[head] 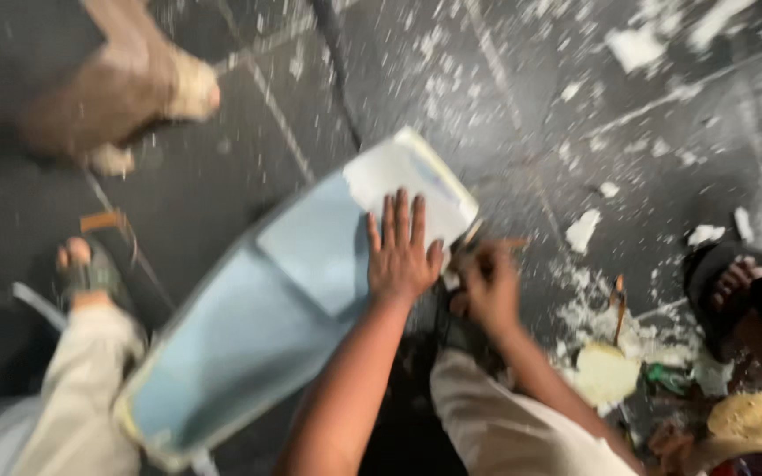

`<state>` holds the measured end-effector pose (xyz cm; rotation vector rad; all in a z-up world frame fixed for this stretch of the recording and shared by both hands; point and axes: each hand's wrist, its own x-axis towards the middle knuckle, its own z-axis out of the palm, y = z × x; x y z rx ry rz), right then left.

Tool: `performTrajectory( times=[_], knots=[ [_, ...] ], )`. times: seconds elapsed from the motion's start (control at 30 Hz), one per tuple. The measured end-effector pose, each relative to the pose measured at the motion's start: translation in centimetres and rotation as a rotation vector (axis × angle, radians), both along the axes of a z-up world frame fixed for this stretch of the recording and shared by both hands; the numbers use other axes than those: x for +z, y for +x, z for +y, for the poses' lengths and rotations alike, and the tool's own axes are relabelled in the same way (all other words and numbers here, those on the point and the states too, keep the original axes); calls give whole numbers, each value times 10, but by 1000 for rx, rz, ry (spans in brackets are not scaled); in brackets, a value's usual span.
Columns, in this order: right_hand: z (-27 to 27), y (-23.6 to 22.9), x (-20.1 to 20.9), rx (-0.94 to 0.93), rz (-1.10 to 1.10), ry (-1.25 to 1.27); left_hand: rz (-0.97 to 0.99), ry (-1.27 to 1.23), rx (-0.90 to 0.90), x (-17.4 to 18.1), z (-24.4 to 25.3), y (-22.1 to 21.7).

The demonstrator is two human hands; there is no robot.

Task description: The person sits on the floor and uses a sanding block to smooth the surface of a light blue surfboard blank. They hold the board steady with one hand while sanding the edges and top surface with the other, periodically lifting the board to inspect the progress.

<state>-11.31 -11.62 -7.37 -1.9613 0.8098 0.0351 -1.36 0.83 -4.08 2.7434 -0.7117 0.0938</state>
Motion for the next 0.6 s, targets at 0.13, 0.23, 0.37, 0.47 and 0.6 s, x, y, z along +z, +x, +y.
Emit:
performTrajectory(
  times=[0.13, 0.23, 0.37, 0.47, 0.6],
  knots=[
    [-1, 23, 34, 45, -153, -160, 10, 25, 3, 3, -2, 1],
    [14, 9, 46, 110, -42, -13, -27, -3, 17, 7, -2, 5],
    [-28, 32, 67, 234, -145, -61, 3, -14, 28, 0, 0, -1],
    [-66, 64, 61, 517, -259, -214, -13, -29, 26, 1, -5, 1],
    [-100, 87, 42, 775, -287, -285, -86, -16, 32, -1, -4, 3]
  ],
)
